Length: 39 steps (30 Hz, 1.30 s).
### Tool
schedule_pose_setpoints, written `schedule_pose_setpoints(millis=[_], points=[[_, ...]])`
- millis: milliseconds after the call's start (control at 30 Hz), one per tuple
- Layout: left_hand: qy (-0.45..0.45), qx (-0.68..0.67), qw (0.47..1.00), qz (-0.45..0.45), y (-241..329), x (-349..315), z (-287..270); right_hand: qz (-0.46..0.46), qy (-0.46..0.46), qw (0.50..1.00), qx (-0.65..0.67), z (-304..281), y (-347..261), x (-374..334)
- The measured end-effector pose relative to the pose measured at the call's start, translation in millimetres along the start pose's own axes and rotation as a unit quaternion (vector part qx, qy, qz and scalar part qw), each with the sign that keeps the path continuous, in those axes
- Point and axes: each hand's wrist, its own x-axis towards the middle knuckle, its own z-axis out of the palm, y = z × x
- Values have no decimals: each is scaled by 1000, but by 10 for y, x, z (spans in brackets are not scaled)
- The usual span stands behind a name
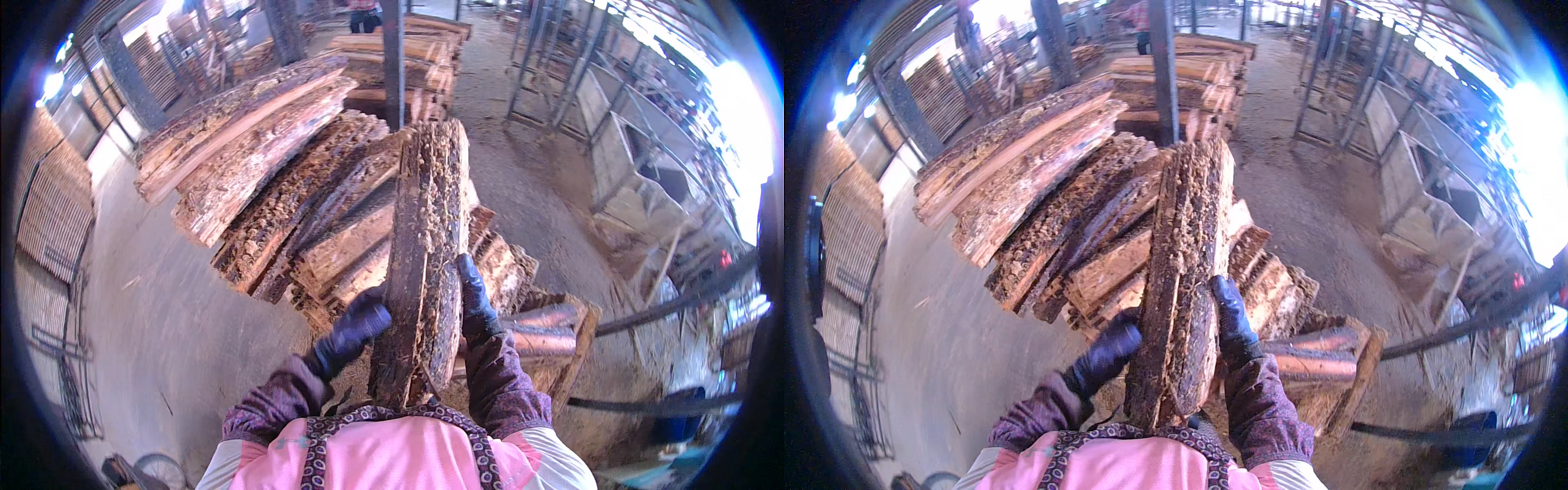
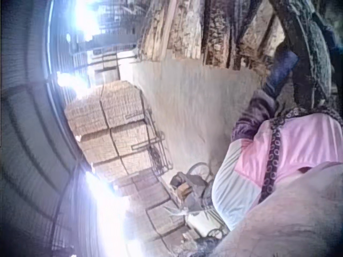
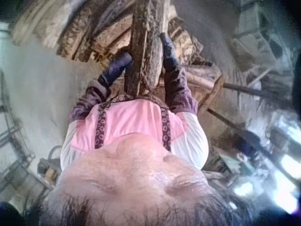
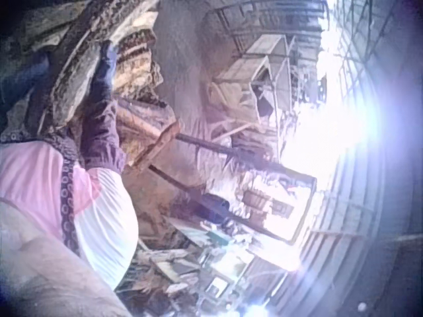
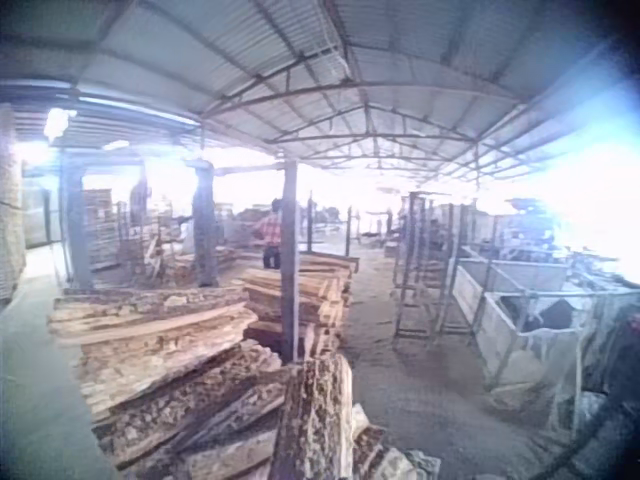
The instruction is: The person picks up individual wood slabs from a stack and places them one by one into an industrial wood-processing machine.
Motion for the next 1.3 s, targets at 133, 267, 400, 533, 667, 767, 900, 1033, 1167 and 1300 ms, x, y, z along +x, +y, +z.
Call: schedule_pose_setpoints(millis=[133, 267, 400, 533, 667, 767, 900, 1033, 1167, 1300], points=[[-3, -180, 982, -58, -58, 394, -4, -303, 56, 891, -333, -140, 290, -481], [-54, -247, 961, -110, -348, -149, 404, -234, 43, 948, -211, -374, 657, -1164], [-99, -229, 950, -187, -806, -926, 716, -247, 94, 957, -116, -442, 1214, -2118], [-175, -68, 975, -121, -1544, -1241, 659, -234, 128, 964, 8, -165, 1268, -3272], [-340, -105, 911, -210, -669, -1426, 1692, -260, 188, 942, 101, -476, 1307, -4319], [-387, -160, 872, -254, -710, -1448, 2393, -370, 277, 884, 65, -638, 1291, -5070], [-432, -81, 882, -172, -584, -1638, 3559, -470, 357, 806, -34, -797, 947, -6265], [-575, -37, 804, -147, -636, -2060, 4951, -539, 508, 670, -49, -1593, 1187, -7393], [-677, 13, 731, -79, -1198, -2674, 6111, -553, 578, 594, -82, -1445, 1602, -8008], [-746, 93, 660, -2, -1472, -3201, 6986, -531, 665, 507, -137, -1397, 1589, -8850]])
